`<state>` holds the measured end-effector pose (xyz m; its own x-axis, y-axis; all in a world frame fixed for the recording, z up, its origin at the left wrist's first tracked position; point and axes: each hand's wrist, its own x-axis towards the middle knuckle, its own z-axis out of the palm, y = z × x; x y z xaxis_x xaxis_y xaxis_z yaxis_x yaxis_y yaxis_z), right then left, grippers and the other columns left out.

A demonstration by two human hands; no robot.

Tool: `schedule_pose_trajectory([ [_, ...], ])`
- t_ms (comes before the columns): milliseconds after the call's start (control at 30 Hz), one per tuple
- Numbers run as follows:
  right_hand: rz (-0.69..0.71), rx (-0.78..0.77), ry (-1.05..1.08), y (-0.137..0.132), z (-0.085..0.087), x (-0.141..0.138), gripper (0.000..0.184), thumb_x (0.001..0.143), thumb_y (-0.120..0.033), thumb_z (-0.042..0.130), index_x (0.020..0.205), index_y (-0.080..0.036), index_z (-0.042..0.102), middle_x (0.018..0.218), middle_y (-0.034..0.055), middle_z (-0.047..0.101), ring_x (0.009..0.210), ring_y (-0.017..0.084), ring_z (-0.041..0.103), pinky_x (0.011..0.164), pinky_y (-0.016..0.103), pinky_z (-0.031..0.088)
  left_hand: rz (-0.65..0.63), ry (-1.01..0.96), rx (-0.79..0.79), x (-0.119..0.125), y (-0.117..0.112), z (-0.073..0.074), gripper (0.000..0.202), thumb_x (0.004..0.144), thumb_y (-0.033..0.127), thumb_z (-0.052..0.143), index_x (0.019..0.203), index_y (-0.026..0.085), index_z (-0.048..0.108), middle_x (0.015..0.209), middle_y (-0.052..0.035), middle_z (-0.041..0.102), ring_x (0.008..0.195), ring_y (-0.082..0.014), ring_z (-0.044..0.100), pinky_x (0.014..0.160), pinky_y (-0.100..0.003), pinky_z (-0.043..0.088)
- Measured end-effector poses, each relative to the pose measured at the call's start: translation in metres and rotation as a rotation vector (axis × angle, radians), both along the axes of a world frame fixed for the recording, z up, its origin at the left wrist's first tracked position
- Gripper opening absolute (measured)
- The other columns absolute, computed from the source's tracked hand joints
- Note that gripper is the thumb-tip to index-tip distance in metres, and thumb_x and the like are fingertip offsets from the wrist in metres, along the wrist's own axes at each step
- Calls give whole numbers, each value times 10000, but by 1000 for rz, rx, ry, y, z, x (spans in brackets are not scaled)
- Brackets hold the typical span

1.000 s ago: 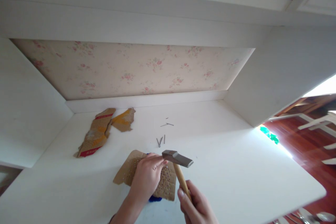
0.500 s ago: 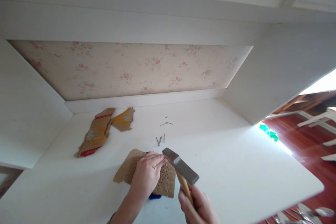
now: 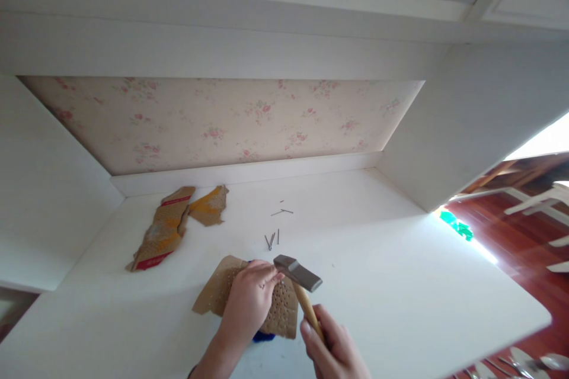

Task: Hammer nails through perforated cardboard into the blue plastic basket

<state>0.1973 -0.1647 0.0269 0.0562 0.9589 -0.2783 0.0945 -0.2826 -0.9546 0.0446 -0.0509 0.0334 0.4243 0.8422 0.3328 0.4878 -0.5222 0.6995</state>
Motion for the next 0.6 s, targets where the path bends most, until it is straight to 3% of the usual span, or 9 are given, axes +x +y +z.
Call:
schedule_pose_trajectory([
  [233, -93, 26, 71, 1, -4, 2, 504, 830, -729, 492, 728, -240, 426, 548, -109, 250, 466, 77, 210, 408, 223, 163, -20, -30, 24, 0, 1, -6, 207, 927, 145, 537, 877, 211, 728, 856, -35, 754, 846, -182, 673, 789, -284, 528],
  [600, -66, 45, 5, -2, -10, 0, 516, 831, -742, 463, 736, -236, 433, 585, -96, 255, 497, 88, 212, 426, 236, 161, 16, 59, 29, 2, 1, -2, 212, 898, 134, 583, 732, 207, 694, 799, -26, 722, 810, -191, 660, 794, -308, 522],
])
